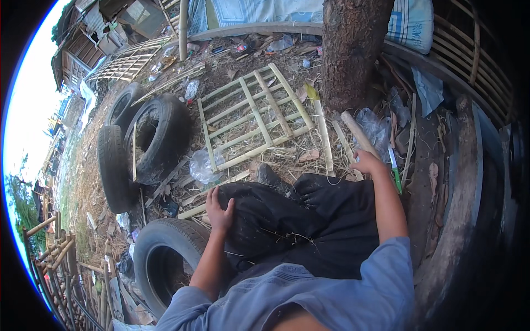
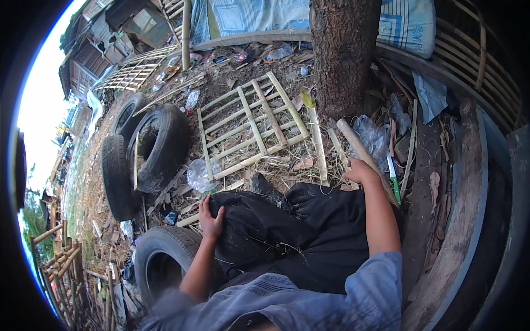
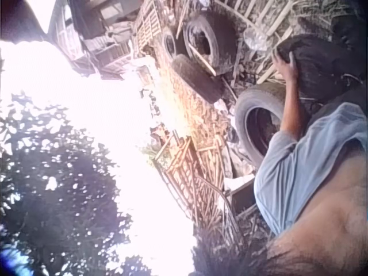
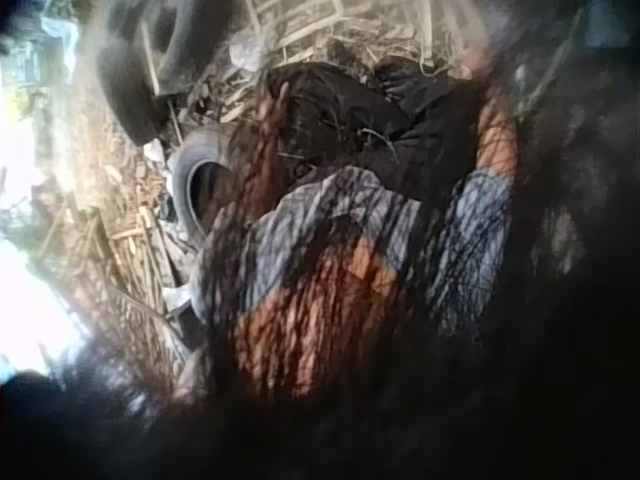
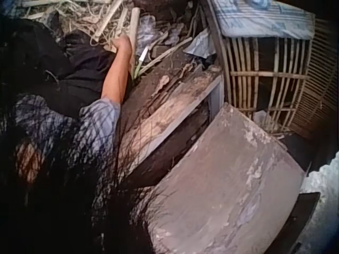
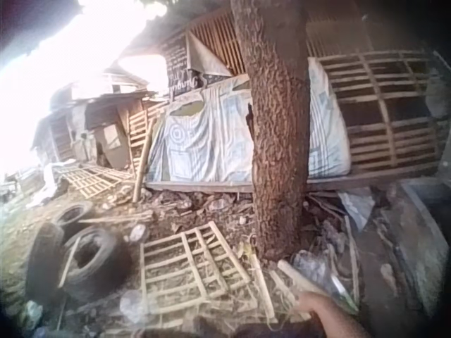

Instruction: The person constructs a grid using bamboo strips by weaving them together and securing the joints by hand and with a wooden mallet.

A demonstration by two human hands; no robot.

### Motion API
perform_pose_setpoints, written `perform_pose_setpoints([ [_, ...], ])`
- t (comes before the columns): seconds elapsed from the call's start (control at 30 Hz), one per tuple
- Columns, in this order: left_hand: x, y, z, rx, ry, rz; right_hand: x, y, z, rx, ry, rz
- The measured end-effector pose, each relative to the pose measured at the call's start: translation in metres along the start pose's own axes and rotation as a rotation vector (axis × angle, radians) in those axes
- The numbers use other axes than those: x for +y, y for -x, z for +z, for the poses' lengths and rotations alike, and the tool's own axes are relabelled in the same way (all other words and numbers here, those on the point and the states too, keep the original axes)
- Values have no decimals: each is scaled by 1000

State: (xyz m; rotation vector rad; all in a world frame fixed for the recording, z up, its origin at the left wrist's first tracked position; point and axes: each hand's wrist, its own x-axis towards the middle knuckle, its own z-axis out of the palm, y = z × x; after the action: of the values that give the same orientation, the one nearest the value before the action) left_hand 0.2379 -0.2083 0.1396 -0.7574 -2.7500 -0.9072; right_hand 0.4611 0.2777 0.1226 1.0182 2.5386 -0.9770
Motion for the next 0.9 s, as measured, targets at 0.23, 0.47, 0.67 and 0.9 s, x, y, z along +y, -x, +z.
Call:
perform_pose_setpoints([
  [0.23, 3, -13, -16, 6, -35, 22, -135, 123, -23, -50, -942, -721],
  [0.47, -5, -7, 14, -8, 64, 46, -215, 227, -31, -90, -1230, -1576],
  [0.67, 15, -2, 12, -69, 44, 67, -187, 250, -47, 52, -1262, -1567],
  [0.9, -10, -3, 3, -53, 6, 29, -191, 248, -51, 236, -1262, -1615],
])
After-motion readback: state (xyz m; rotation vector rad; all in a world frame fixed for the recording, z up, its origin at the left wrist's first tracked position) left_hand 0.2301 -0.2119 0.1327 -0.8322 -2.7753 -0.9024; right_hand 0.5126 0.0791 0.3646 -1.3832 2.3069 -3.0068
